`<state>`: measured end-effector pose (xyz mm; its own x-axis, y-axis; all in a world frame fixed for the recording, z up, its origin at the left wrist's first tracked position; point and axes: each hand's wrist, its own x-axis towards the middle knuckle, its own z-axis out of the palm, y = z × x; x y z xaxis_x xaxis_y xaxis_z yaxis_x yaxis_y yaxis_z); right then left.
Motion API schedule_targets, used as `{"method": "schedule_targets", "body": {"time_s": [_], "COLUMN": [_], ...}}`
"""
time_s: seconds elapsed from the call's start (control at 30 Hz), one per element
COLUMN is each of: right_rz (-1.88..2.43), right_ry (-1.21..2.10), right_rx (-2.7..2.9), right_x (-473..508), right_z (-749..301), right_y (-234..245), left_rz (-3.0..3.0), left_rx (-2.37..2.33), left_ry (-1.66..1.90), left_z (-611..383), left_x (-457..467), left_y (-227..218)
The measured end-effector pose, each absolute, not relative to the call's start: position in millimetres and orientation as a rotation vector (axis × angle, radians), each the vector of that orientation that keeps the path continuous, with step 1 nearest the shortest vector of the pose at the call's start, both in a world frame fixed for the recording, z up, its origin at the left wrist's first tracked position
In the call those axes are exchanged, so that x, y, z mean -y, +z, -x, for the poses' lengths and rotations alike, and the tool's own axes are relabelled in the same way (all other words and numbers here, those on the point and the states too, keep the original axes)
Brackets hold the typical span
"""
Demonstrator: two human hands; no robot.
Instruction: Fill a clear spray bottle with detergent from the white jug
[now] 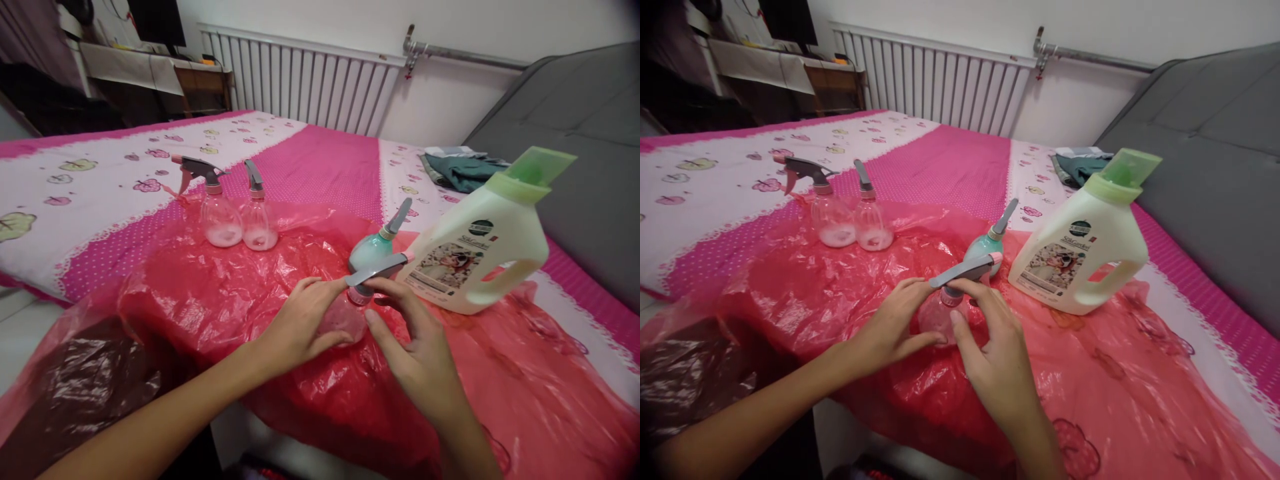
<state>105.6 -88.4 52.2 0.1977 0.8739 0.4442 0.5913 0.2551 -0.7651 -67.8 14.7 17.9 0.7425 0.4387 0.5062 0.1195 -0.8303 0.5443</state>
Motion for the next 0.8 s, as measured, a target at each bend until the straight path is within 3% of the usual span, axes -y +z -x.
{"method": "schedule_targets", "body": {"time_s": [0.4, 0.8], "right_rz": [1.278, 1.103], "right_ry": [0.205, 0.285], "right_rx": [0.972, 1.011], "right_x": [69, 75], "right_z": [-75, -82], "right_y": [18, 42], "left_rz": [-2.517, -2.510], "left_rx": [-0.428, -0.454], "left_ry": [0.841, 0.843], "left_z": [68, 68], "left_x": [-11, -11], "left_y": [17, 15]}}
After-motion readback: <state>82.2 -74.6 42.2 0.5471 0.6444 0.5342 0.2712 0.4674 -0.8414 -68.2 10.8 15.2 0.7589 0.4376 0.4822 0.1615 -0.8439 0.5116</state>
